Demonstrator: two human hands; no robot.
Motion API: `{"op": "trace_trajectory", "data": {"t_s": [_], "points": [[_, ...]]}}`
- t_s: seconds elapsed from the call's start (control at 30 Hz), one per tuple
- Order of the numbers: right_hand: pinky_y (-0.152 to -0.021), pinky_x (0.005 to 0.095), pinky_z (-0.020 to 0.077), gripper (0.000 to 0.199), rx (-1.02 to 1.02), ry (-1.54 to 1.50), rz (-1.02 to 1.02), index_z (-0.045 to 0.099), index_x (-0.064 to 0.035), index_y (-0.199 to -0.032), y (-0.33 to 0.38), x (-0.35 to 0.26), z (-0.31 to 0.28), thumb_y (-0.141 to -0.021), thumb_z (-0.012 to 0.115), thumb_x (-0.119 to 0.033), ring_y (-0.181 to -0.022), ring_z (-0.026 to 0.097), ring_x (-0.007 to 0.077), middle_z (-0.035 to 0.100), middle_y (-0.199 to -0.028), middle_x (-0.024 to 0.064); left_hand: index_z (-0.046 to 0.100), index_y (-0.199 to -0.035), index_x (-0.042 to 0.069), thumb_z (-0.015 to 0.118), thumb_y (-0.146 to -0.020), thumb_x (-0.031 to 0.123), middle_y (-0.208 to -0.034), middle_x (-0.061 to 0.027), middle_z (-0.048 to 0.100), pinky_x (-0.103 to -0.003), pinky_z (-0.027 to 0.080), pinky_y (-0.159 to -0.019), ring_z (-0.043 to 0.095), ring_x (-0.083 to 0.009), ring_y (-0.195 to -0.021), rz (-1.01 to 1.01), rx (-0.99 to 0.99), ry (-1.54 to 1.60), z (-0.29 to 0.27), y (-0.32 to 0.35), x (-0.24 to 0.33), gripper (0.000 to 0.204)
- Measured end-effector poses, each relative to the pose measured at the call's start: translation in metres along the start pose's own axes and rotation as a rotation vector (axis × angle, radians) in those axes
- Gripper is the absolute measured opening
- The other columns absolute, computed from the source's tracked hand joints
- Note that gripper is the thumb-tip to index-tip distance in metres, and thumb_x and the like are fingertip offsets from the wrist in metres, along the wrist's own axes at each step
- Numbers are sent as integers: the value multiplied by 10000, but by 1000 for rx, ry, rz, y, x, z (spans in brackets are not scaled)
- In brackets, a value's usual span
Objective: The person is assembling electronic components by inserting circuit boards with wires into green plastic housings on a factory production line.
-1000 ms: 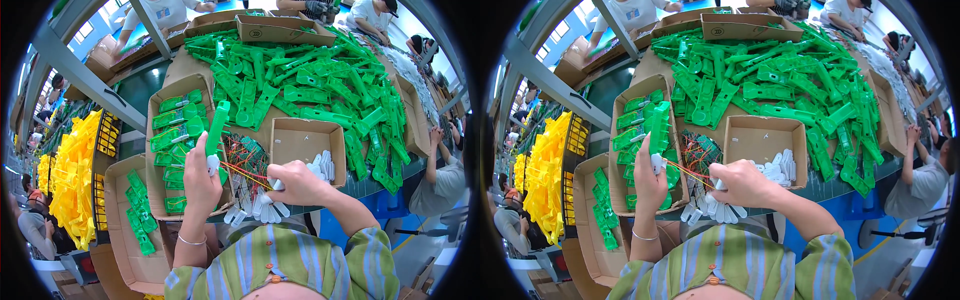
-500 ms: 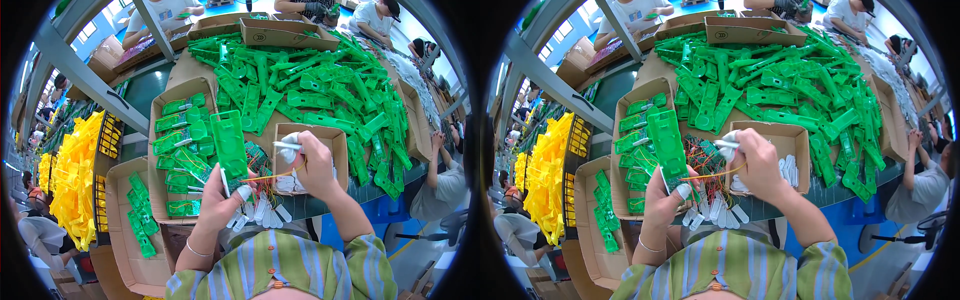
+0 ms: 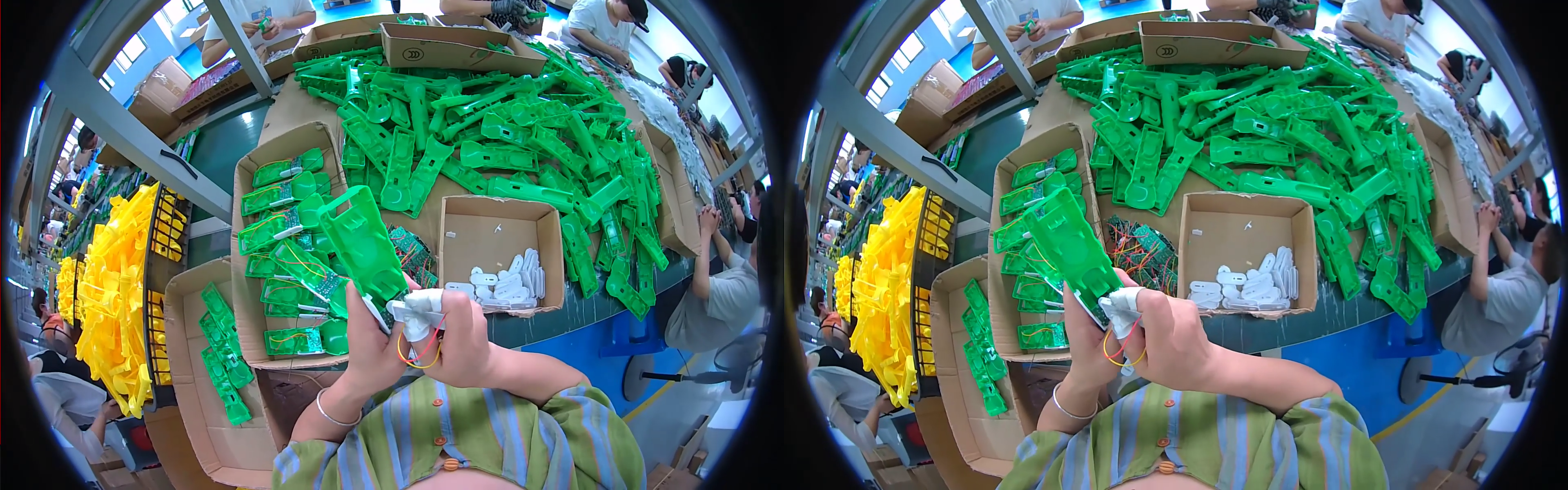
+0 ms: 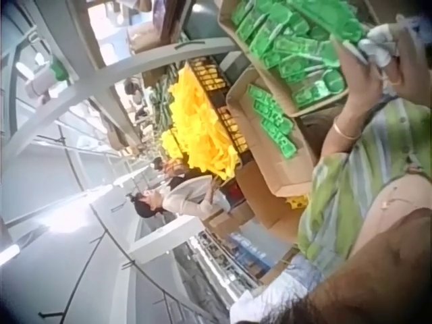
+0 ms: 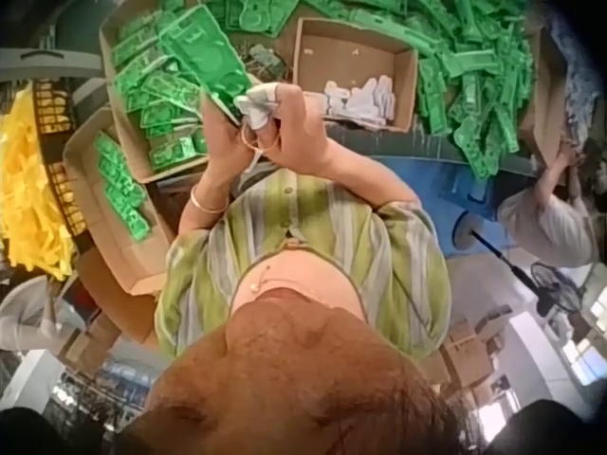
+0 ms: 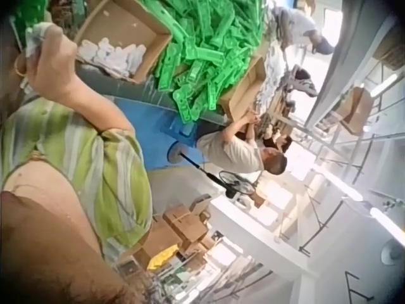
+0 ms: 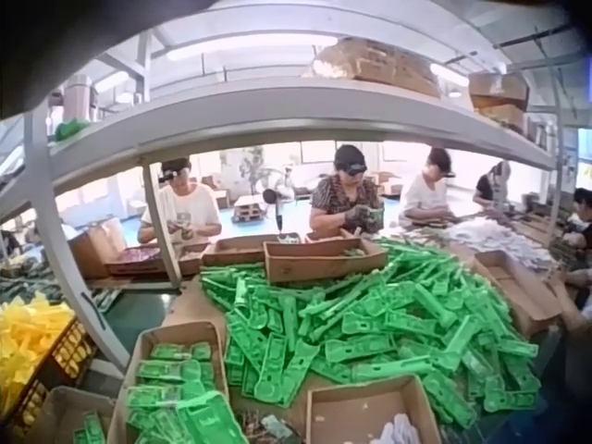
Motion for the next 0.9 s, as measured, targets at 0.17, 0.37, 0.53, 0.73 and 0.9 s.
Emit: {"op": "trace_trajectory", "data": {"t_s": [0.17,0.37,0.53,0.73,0.9], "points": [[-550,320,427,290,47,79,-60,487,31,-965,1,3,5,-736,629,-76,-632,536,243,533,-836,122,331,-1092,9,543,-807,3,-1000,-94,501,-293,436,-775,533,-171,-888,-92,34,-18,-1,2,-9,356],[-528,348,440,280,-60,-11,-15,484,53,-979,-5,14,1,-729,576,-32,-614,554,303,545,-820,155,324,-1168,15,536,-781,-32,-1010,-91,502,-288,439,-782,529,-158,-903,-115,-14,-12,-8,0,-26,445],[-580,377,447,388,-79,274,-212,501,24,-1045,-46,6,-37,-663,562,-6,-685,536,319,549,-843,135,214,-1322,13,528,-762,-54,-1075,-113,499,-280,437,-806,524,-166,-939,-206,-69,69,4,7,-14,646],[-670,362,440,417,-311,535,-212,442,7,-1081,-63,20,-35,-676,539,22,-850,459,325,429,-977,164,299,-1303,-29,558,-729,-81,-1044,-113,532,-293,464,-771,562,-155,-867,-2,-138,-485,-2,8,-9,631],[-706,374,466,450,-248,147,-97,448,4,-1078,-61,52,-41,-679,657,-1,-857,545,320,531,-965,157,277,-1316,-30,620,-690,-32,-1053,-128,521,-305,469,-754,576,-187,-842,-445,-204,424,10,11,-12,714]]}}
Point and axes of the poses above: each hand's wrist, its own y-axis away from the middle knuckle, its own z-axis out of the palm, x = y × z, the point moved 5 cm from there along -y, towards the middle knuckle
